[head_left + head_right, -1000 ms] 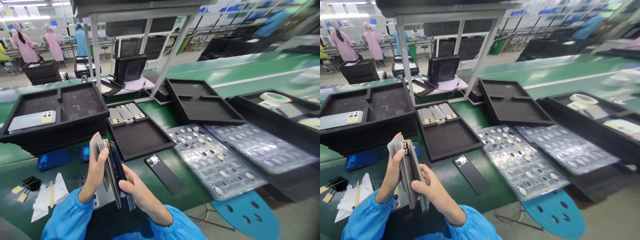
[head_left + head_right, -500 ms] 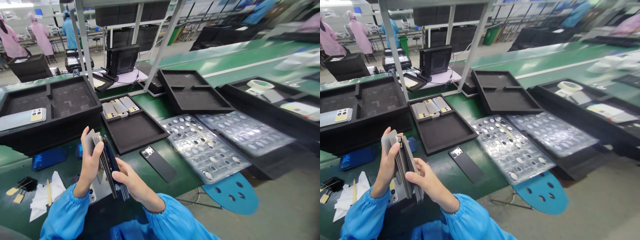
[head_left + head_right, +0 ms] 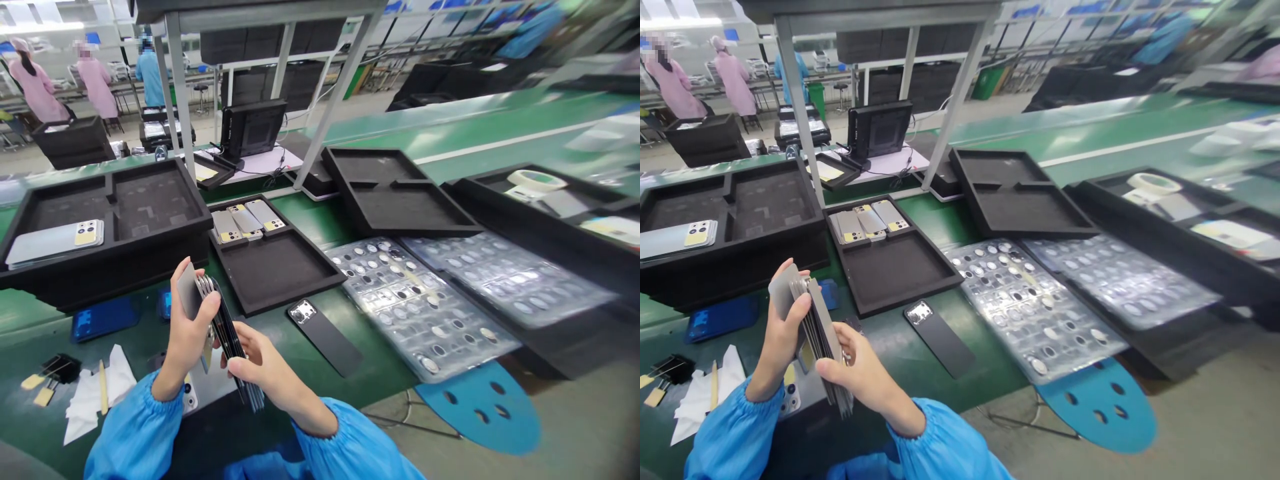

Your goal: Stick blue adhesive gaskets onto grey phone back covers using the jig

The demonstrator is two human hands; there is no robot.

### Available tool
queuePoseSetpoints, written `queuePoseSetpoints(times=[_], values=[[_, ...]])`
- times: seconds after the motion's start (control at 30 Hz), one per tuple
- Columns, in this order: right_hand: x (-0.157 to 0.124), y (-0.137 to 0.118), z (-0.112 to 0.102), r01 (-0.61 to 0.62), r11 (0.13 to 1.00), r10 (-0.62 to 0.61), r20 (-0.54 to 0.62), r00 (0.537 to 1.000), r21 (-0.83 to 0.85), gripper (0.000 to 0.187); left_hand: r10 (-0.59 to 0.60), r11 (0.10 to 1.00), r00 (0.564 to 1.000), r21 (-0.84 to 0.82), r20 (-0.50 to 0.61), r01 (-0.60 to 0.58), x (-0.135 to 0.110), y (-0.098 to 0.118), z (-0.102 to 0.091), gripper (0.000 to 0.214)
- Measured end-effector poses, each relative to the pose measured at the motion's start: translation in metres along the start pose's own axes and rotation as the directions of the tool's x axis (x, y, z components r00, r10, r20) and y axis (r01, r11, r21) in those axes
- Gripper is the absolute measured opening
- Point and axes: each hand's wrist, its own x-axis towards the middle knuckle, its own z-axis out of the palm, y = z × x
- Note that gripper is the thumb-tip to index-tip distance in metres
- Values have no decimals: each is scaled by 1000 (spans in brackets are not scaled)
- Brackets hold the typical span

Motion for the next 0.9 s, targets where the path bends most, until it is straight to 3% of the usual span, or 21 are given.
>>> queuePoseSetpoints(times=[0.23, 0.4, 0.6, 0.73, 0.83, 0.9], values=[[-1, 0, 0, 30, 999, -30, 36, 999, -21, 77, 59, 998, 998, -31, 10, -59, -3, -1, 0, 74], [-4, -1, -1, 30, 999, -29, 30, 999, -24, 74, 66, 993, 998, -102, 0, -66, -5, 0, 3, 84], [-6, -2, -1, -3, 999, 4, 19, 1000, -36, 76, 95, 993, 995, -79, 20, -93, -8, 1, 3, 77], [-8, -2, -1, 39, 999, -39, -3, 999, -33, 74, 101, 991, 994, -97, 36, -97, -8, -4, 2, 80], [-13, -8, -6, 79, 996, -79, 9, 997, -36, 73, 7, 963, 999, -268, -46, -19, -4, 2, -3, 80], [-21, -16, -14, 105, 991, -106, -2, 994, -81, 72, -210, 886, 976, -432, -50, 168, -4, 15, -9, 73]])
